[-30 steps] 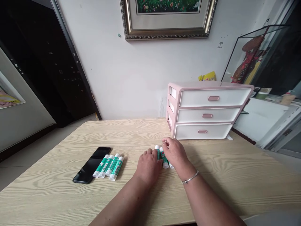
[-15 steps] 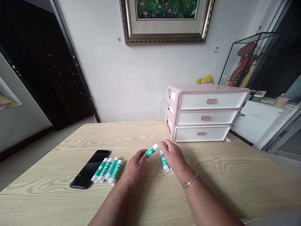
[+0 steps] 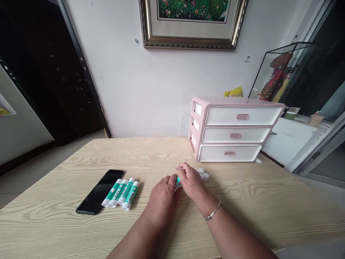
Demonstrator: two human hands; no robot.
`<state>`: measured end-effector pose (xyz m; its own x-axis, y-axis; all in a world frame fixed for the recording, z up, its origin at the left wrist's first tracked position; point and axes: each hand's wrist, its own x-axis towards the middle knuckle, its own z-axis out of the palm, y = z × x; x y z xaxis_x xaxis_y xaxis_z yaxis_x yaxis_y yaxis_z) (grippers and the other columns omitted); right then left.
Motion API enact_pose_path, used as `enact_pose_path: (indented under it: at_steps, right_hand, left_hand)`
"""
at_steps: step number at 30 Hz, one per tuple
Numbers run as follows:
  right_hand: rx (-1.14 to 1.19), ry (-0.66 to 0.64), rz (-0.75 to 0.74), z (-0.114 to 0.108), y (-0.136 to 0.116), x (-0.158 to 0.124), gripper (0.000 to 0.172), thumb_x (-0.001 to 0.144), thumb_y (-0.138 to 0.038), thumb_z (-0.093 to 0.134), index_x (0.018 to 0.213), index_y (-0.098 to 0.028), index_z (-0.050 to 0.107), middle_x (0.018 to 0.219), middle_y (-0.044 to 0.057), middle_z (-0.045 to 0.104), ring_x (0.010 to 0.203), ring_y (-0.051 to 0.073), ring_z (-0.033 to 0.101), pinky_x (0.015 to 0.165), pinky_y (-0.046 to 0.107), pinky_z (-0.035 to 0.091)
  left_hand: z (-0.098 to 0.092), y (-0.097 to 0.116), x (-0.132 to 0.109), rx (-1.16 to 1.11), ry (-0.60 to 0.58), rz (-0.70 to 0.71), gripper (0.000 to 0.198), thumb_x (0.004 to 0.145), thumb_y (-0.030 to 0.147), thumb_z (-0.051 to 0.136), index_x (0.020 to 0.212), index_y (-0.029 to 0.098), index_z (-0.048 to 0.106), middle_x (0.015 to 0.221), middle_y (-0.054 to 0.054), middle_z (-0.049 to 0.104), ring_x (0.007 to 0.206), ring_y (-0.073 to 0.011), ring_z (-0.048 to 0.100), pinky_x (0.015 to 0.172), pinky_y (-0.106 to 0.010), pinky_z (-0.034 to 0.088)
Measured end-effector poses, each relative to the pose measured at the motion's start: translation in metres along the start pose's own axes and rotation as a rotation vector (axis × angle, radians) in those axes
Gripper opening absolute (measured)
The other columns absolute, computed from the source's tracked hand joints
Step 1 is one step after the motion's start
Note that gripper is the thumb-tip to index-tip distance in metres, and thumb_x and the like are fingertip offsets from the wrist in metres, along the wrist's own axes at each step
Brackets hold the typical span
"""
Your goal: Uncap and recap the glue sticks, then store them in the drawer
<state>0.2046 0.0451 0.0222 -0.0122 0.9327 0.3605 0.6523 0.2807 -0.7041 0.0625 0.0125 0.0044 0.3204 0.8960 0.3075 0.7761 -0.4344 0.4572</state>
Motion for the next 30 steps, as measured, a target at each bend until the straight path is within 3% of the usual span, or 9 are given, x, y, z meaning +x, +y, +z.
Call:
enact_pose_path:
  at_steps: [3,7,12,16,19,21,23,26,30]
  right_hand:
    - [0.014,-0.006,0.009,0.003,-0.003,-0.002,0.026,0.089,-0.021,0.042,0.098,-0.022,0.067,0.072,0.0,0.067,0.07,0.016,0.059,0.066,0.026,0.038]
    - [0.135,-0.058,0.037,0.001,-0.005,-0.004,0.03,0.083,-0.018,0.043,0.097,-0.022,0.069,0.051,-0.006,0.051,0.052,0.013,0.047,0.053,0.024,0.033]
    - [0.287,-0.144,0.01,0.001,-0.006,-0.007,0.031,0.079,-0.017,0.043,0.092,-0.021,0.071,0.049,-0.007,0.041,0.047,0.011,0.036,0.048,0.022,0.03]
    - [0.427,-0.037,-0.012,-0.006,0.016,0.003,0.027,0.082,-0.022,0.043,0.091,-0.02,0.069,0.053,-0.006,0.042,0.05,0.012,0.036,0.049,0.023,0.03]
    - [0.439,0.115,0.052,-0.026,0.039,0.02,0.03,0.087,-0.029,0.039,0.1,-0.02,0.063,0.053,-0.006,0.038,0.05,0.013,0.035,0.048,0.025,0.028]
    - [0.326,0.202,0.121,-0.042,0.049,0.029,0.031,0.089,-0.037,0.039,0.104,-0.021,0.062,0.054,-0.006,0.042,0.051,0.015,0.039,0.05,0.025,0.03]
    - [0.124,0.24,0.206,-0.053,0.054,0.034,0.035,0.09,-0.045,0.042,0.107,-0.022,0.061,0.061,-0.003,0.053,0.059,0.017,0.049,0.056,0.027,0.034]
    - [-0.145,0.21,0.301,-0.063,0.06,0.034,0.04,0.091,-0.047,0.045,0.118,-0.021,0.058,0.082,0.004,0.067,0.078,0.022,0.06,0.068,0.029,0.04]
    - [-0.357,0.118,0.359,-0.073,0.071,0.03,0.041,0.089,-0.034,0.052,0.127,-0.019,0.057,0.104,0.011,0.071,0.093,0.024,0.065,0.076,0.031,0.043]
  left_hand:
    - [-0.007,0.009,-0.001,-0.01,-0.089,-0.086,0.02,0.097,0.032,0.045,0.107,0.02,0.057,0.095,-0.009,0.07,0.085,-0.0244,0.065,0.07,-0.031,0.042]
    - [-0.019,0.007,-0.003,-0.281,-0.203,-0.079,0.026,0.096,0.042,0.047,0.102,0.019,0.056,0.088,-0.007,0.068,0.076,-0.021,0.061,0.067,-0.028,0.039]
    - [-0.027,-0.003,-0.004,-0.649,-0.316,0.006,0.032,0.092,0.049,0.055,0.093,0.018,0.057,0.08,0.001,0.059,0.071,-0.0137,0.05,0.065,-0.024,0.038]
    - [-0.029,-0.008,-0.008,-0.99,-0.502,-0.14,0.038,0.089,0.058,0.057,0.085,0.022,0.046,0.054,0.01,0.037,0.046,-0.0079,0.03,0.046,-0.022,0.028]
    - [-0.031,-0.011,-0.012,-1.13,-0.408,-0.216,0.042,0.087,0.064,0.054,0.088,0.023,0.044,0.053,0.012,0.033,0.043,-0.0073,0.025,0.041,-0.021,0.027]
    - [-0.034,-0.012,-0.012,-1.108,-0.286,-0.218,0.042,0.089,0.063,0.053,0.094,0.022,0.047,0.059,0.009,0.041,0.046,-0.0079,0.033,0.044,-0.021,0.033]
    - [-0.036,-0.013,-0.011,-1.063,-0.254,-0.221,0.041,0.09,0.061,0.051,0.098,0.021,0.049,0.066,0.006,0.048,0.052,-0.0093,0.043,0.048,-0.022,0.039]
    - [-0.035,-0.014,-0.009,-1.002,-0.27,-0.237,0.041,0.091,0.061,0.05,0.094,0.02,0.051,0.073,0.003,0.052,0.059,-0.0104,0.048,0.054,-0.024,0.042]
    - [-0.034,-0.014,-0.005,-0.974,-0.197,-0.311,0.042,0.087,0.063,0.052,0.089,0.021,0.051,0.07,0.005,0.051,0.058,-0.0107,0.046,0.055,-0.024,0.041]
